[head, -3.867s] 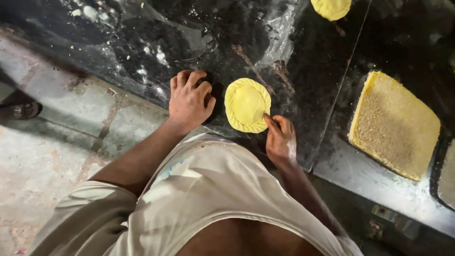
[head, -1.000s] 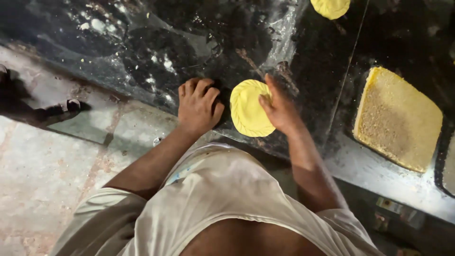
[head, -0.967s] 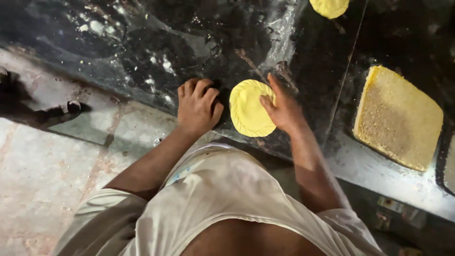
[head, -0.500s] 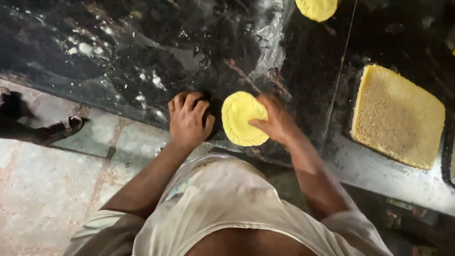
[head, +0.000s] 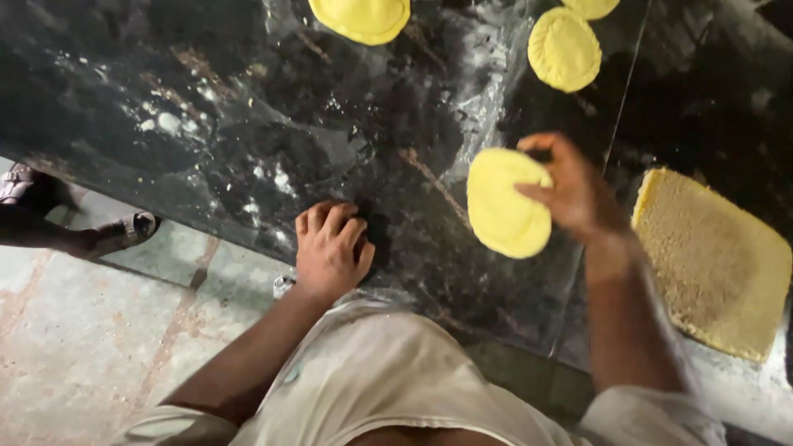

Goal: The person is hand-shaping and sealing small round portions of yellow dough on a dark countertop in a bakery environment.

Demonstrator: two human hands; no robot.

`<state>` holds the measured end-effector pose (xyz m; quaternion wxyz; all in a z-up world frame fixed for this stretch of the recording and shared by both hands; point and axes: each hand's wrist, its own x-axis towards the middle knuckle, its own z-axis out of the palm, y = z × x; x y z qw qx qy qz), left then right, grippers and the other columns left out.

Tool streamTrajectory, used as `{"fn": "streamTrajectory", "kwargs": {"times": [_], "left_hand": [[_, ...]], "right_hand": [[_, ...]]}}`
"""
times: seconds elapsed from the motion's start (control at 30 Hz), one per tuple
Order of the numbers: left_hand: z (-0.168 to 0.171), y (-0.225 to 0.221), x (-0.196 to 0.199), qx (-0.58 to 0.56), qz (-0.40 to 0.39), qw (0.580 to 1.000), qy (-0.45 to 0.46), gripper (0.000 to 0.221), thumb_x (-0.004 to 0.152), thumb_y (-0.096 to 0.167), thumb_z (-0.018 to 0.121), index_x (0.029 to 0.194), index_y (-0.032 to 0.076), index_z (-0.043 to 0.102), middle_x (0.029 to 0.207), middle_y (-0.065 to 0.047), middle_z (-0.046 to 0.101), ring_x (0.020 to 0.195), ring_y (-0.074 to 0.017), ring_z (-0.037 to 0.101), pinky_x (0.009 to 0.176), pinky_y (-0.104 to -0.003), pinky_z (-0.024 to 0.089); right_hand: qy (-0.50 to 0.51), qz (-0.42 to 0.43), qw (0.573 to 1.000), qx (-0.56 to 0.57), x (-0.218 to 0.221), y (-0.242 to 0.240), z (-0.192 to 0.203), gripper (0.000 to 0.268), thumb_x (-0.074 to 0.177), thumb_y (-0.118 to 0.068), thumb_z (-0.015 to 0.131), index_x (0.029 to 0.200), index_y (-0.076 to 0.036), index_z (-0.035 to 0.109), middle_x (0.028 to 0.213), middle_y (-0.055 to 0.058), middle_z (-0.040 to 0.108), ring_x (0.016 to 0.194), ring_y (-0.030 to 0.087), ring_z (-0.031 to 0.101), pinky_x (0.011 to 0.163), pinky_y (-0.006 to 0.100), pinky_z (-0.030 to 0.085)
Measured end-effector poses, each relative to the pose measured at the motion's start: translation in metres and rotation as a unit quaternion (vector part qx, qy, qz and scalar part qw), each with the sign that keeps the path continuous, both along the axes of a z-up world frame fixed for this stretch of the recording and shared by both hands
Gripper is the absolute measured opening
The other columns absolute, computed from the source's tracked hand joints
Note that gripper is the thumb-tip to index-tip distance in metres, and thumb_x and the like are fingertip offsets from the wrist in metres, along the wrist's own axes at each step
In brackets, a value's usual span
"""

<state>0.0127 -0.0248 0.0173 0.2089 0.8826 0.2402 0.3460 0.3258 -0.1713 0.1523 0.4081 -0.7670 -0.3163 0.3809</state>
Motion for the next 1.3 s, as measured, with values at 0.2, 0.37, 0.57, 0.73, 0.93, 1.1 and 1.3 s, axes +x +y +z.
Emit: {"fn": "streamTrajectory", "kwargs": {"times": [0.2,0.37,0.57,0.73,0.93,1.1,1.3], "left_hand": [[0.004,-0.001,0.004,0.005,0.019,1.000,0.003,0.031,0.074,0.023,0.076,0.101,0.007,0.070,0.124,-0.012,0.063,0.122,-0.0355,0.054,0.103,-0.052,0.040],[0.003,-0.003,0.005,-0.003,0.026,1.000,0.010,0.033,0.073,0.023,0.077,0.101,0.007,0.070,0.124,-0.012,0.063,0.121,-0.0358,0.054,0.102,-0.052,0.041],[0.002,0.003,0.002,-0.005,0.027,1.000,0.013,0.031,0.075,0.024,0.077,0.101,0.008,0.070,0.125,-0.013,0.062,0.120,-0.0355,0.054,0.099,-0.051,0.041],[0.003,0.001,0.003,-0.018,0.022,1.000,0.005,0.030,0.074,0.025,0.076,0.099,0.008,0.070,0.125,-0.012,0.062,0.120,-0.0347,0.054,0.098,-0.051,0.042],[0.000,0.000,0.000,-0.022,0.018,0.999,-0.026,0.025,0.077,0.024,0.076,0.096,0.008,0.069,0.130,-0.012,0.060,0.122,-0.0345,0.054,0.101,-0.050,0.043],[0.001,0.003,-0.003,-0.019,-0.001,0.999,-0.033,0.025,0.075,0.026,0.077,0.092,0.009,0.068,0.130,-0.014,0.058,0.121,-0.0350,0.054,0.099,-0.050,0.043],[-0.006,0.003,-0.003,-0.008,0.007,0.998,-0.059,0.023,0.076,0.025,0.076,0.090,0.009,0.066,0.130,-0.015,0.057,0.121,-0.0349,0.054,0.097,-0.050,0.044]], "right_hand": [[0.082,-0.110,0.930,0.342,0.128,0.090,-0.045,0.056,0.104,0.007,0.067,0.149,-0.010,0.041,0.148,0.017,0.058,0.133,0.030,0.064,0.111,0.046,0.061],[0.288,-0.223,0.795,0.486,0.187,0.167,-0.151,0.077,0.094,0.007,0.068,0.150,-0.024,0.025,0.138,0.017,0.054,0.118,0.036,0.063,0.103,0.058,0.059],[0.151,-0.293,0.875,0.355,0.127,0.171,-0.190,0.076,0.093,-0.002,0.072,0.150,-0.019,0.025,0.118,0.016,0.063,0.100,0.026,0.066,0.090,0.046,0.060],[-0.061,-0.051,0.957,0.280,0.144,0.230,-0.190,0.053,0.104,-0.011,0.072,0.150,-0.007,0.045,0.128,0.013,0.067,0.110,0.021,0.063,0.090,0.036,0.055],[-0.507,0.052,0.850,0.138,0.163,0.372,-0.196,0.045,0.109,-0.039,0.072,0.119,0.004,0.067,0.109,0.026,0.073,0.103,0.041,0.067,0.085,0.047,0.053],[-0.181,-0.100,0.978,-0.033,0.125,0.410,-0.131,0.051,0.088,-0.052,0.077,0.104,-0.005,0.067,0.081,0.006,0.071,0.070,0.027,0.067,0.063,0.046,0.052],[0.056,-0.059,0.983,-0.167,0.174,0.400,-0.128,0.048,0.090,-0.062,0.080,0.084,-0.019,0.061,0.074,-0.005,0.054,0.066,0.014,0.047,0.058,0.029,0.037]]}}
